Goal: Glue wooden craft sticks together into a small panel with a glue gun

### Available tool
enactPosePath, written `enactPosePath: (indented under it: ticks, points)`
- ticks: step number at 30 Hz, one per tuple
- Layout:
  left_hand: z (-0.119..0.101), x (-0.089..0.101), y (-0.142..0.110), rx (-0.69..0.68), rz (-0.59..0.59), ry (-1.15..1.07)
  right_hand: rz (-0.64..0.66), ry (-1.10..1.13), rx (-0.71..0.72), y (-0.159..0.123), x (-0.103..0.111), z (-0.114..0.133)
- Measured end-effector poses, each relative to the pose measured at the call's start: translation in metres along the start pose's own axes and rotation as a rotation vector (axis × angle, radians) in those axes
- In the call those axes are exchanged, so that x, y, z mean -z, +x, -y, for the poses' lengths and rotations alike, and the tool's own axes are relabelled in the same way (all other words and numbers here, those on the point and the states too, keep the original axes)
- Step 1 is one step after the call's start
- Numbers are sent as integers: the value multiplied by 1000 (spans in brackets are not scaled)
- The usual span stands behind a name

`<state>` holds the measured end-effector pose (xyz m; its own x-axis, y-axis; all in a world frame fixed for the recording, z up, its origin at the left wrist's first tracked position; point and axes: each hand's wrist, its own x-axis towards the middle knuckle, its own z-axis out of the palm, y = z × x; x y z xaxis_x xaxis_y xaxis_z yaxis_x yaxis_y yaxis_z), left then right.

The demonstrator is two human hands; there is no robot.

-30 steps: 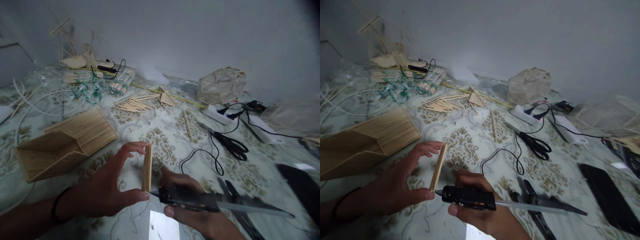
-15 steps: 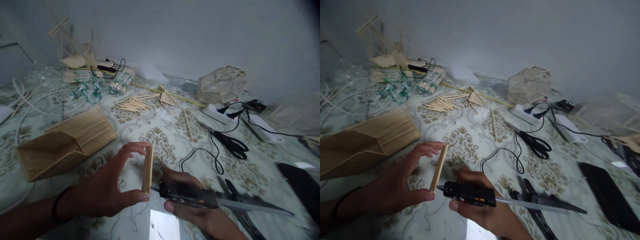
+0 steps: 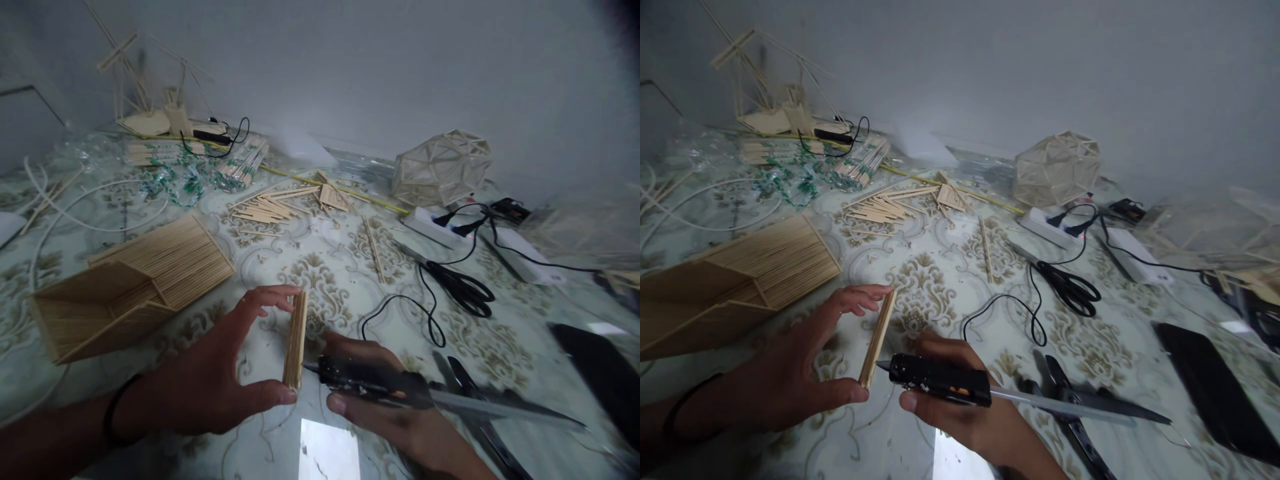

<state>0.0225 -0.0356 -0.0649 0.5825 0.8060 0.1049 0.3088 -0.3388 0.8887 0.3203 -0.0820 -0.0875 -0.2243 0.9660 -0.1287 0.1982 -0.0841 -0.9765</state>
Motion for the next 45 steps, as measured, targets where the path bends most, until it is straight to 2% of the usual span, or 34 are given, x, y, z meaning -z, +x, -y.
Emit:
enactPosePath:
  ticks: [12, 18, 23, 30, 45]
  points:
    - [-3, 0, 1, 17, 24, -23, -3, 3, -1, 2, -2, 3]
    - [-6, 0, 1, 14, 33, -26, -62, 48, -6, 2, -3, -1]
    - [-6, 0, 1, 24, 42, -41, -38, 9, -34, 2, -1, -3]
    - [-8, 1, 0, 38, 53, -55, -109, 38, -71, 0, -5, -2]
    - [-5, 0, -2, 3, 36, -47, -158, 8, -97, 2, -6, 2]
